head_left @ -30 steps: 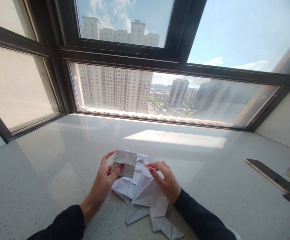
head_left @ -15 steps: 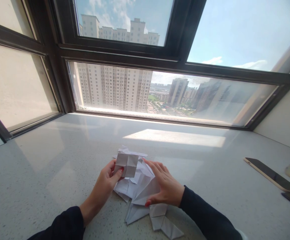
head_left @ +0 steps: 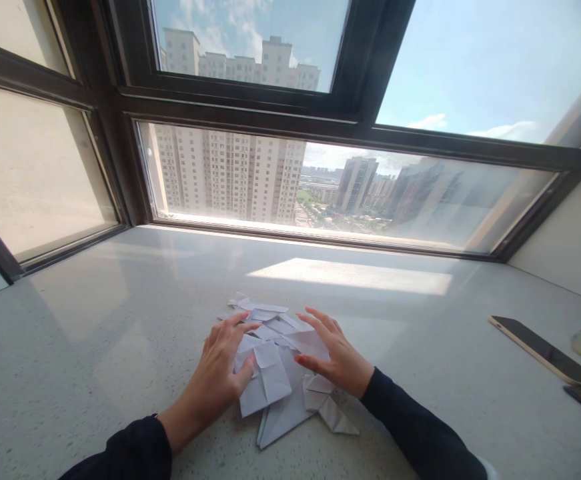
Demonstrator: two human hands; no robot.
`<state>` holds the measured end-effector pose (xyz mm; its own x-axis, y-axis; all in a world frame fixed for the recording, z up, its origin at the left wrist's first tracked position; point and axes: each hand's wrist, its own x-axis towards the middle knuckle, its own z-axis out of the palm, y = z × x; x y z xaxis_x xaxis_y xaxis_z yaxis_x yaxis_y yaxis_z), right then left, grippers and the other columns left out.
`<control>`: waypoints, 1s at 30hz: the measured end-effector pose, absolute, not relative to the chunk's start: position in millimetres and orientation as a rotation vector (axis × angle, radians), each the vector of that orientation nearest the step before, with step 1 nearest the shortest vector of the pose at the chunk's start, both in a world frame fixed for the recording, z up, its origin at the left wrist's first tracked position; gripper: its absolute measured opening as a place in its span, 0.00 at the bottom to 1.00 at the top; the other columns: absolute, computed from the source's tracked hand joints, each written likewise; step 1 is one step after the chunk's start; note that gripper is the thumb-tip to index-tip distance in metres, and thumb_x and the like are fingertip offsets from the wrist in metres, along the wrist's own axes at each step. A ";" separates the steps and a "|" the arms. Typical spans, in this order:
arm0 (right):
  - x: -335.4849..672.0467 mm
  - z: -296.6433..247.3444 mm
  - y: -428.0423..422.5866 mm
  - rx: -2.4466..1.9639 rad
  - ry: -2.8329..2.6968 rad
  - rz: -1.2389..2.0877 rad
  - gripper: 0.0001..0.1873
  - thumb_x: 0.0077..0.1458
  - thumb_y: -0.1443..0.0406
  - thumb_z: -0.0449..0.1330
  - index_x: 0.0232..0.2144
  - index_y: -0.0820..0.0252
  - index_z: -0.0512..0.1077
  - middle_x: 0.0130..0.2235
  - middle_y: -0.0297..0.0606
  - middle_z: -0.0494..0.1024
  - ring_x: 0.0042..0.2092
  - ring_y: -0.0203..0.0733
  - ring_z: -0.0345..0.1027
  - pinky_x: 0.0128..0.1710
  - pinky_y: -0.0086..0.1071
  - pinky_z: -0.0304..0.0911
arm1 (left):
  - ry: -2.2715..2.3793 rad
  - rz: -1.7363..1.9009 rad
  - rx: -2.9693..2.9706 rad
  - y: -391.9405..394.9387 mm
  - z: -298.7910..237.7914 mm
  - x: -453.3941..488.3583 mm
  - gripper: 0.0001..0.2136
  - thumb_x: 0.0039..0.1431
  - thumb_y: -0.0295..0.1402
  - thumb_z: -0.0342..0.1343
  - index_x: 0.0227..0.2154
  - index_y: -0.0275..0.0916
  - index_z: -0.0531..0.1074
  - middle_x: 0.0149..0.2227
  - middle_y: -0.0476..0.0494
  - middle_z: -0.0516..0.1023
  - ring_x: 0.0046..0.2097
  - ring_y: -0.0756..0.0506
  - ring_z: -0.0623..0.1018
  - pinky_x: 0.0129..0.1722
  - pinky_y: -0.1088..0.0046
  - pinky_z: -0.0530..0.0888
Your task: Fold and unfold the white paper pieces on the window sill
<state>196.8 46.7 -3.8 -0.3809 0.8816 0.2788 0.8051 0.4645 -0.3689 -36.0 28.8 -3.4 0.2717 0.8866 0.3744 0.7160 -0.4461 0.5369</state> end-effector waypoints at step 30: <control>194.1 -26.8 57.4 -1.382 -1.718 0.537 0.25 0.55 0.53 0.39 0.48 0.59 0.61 0.50 0.44 0.65 0.53 0.45 0.54 0.53 0.46 0.48 | 1.098 0.565 2.773 -0.9 17.6 12.1 0.25 0.53 0.48 0.42 0.55 0.53 0.48 0.61 0.49 0.44 0.59 0.34 0.42 0.51 0.40 0.42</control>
